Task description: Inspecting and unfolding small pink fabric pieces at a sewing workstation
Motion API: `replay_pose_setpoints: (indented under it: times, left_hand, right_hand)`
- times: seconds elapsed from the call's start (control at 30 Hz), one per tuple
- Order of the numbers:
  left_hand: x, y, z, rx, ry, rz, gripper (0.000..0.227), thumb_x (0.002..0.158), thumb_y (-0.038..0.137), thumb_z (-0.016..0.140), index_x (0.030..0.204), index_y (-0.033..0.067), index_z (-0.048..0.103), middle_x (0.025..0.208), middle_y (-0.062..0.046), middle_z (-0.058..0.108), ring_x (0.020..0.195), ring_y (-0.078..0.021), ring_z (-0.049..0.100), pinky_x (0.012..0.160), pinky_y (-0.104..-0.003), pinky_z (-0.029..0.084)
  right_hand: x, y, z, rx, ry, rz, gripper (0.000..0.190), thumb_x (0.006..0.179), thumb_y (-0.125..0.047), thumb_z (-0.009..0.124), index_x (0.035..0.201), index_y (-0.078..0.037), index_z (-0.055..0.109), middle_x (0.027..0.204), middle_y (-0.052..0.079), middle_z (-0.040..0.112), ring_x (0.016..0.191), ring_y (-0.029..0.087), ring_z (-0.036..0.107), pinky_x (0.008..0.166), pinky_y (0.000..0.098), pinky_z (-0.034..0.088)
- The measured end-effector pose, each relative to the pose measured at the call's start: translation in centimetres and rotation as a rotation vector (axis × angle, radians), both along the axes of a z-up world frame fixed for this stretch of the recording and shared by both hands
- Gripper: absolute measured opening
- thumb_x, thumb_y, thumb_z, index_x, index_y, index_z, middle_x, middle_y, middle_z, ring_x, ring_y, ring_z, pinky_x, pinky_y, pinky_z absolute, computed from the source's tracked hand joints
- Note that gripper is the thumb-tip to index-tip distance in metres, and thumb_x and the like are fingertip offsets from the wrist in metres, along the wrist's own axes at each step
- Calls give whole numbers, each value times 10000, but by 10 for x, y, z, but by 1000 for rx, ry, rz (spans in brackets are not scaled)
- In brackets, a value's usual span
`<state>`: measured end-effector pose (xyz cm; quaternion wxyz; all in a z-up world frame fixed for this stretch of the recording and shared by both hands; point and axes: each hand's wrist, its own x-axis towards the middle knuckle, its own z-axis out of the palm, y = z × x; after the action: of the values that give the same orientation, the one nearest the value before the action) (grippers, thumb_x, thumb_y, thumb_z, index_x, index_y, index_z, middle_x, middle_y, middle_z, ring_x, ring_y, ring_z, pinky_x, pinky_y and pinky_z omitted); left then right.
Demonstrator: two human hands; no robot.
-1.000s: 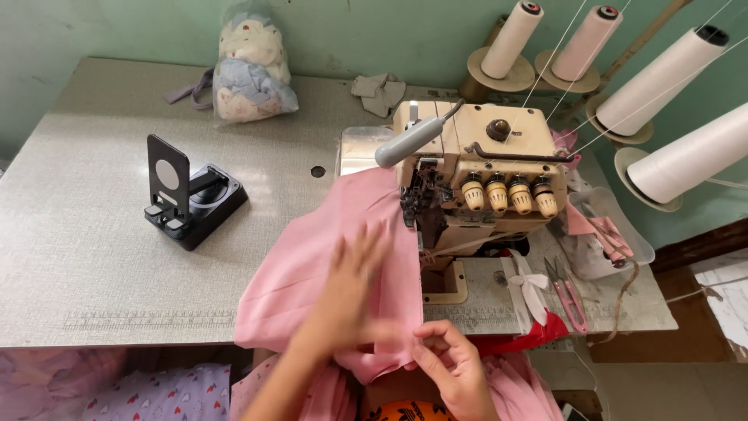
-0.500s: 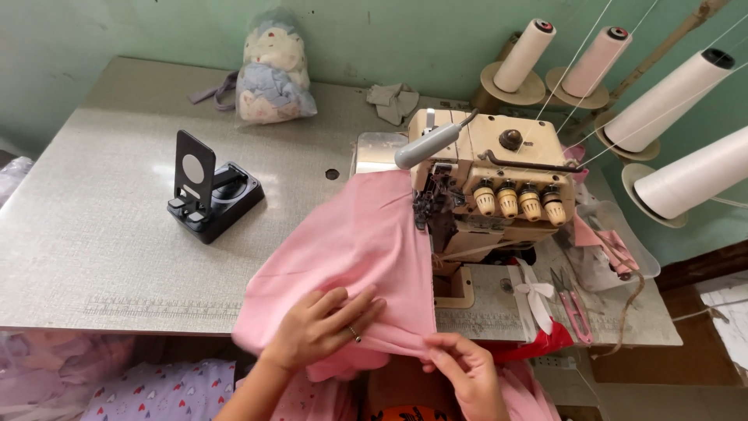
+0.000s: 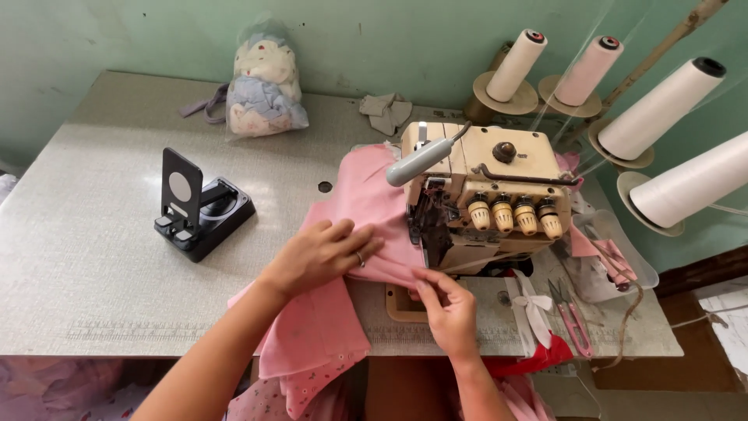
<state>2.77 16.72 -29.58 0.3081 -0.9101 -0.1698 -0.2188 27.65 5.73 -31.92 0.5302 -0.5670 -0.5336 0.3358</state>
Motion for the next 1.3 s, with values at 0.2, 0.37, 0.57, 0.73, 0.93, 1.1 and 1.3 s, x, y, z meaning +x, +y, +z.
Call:
replay_pose_setpoints:
  times: [0.2,0.37,0.57,0.73,0.93,1.1,1.3]
  left_hand:
    - [4,60,-7,0,20,46,411,957,108,655,1361,182,636,1288,-14,621,930,-201,529,632,-308,507]
    - [5,74,-11,-66,-28,179,312,960,169,655,1272,168,672,1218,-29,671,936,-223,596,665,-331,585]
    - [38,-72,-24,-834,27,1077,190,981,120,451,972,204,621,735,-23,632,722,-255,607,603,-393,442]
    - [77,-174,75,-1787,524,422,492,1071,392,377,1561,425,383,1418,-35,514,1230,-321,552,1026,-768,371]
    - [71,-131,-45,-1121,-794,83,776,913,408,739,1469,-26,419,1438,-220,544,1314,-370,522,1128,-461,381]
    - [55,-131,-39,-1622,-749,59,335,890,285,719,1181,122,689,1028,-82,756,963,-250,718,845,-386,529]
    - [23,-145,-45,-1906,-1168,-35,174,877,145,789,1031,68,768,814,-38,756,783,-123,663,811,-337,587]
  right_hand:
    - [-6,18,8,127,-319,-111,255,938,-106,623,1118,-112,804,622,1,747,476,69,607,436,219,487]
    - [-11,6,-7,301,-388,-110,203,960,-106,621,1113,-88,752,706,10,758,607,93,715,560,218,595]
    - [-20,-17,-13,-264,1,230,533,863,-511,639,1233,-129,660,1096,93,815,1025,201,774,897,341,629]
    - [5,-3,22,-425,703,-284,302,920,-238,684,1124,-25,750,1040,152,769,894,282,702,848,350,554]
    - [38,8,-19,-296,1041,-11,126,955,-76,683,1078,-90,706,1001,78,754,891,181,719,790,287,588]
    - [75,1,-17,-153,933,56,221,992,-128,627,1199,-102,699,1102,114,757,939,201,728,826,306,582]
    - [100,-24,26,-23,842,-29,282,1024,-228,620,1282,-154,706,1114,72,763,1013,190,759,998,363,593]
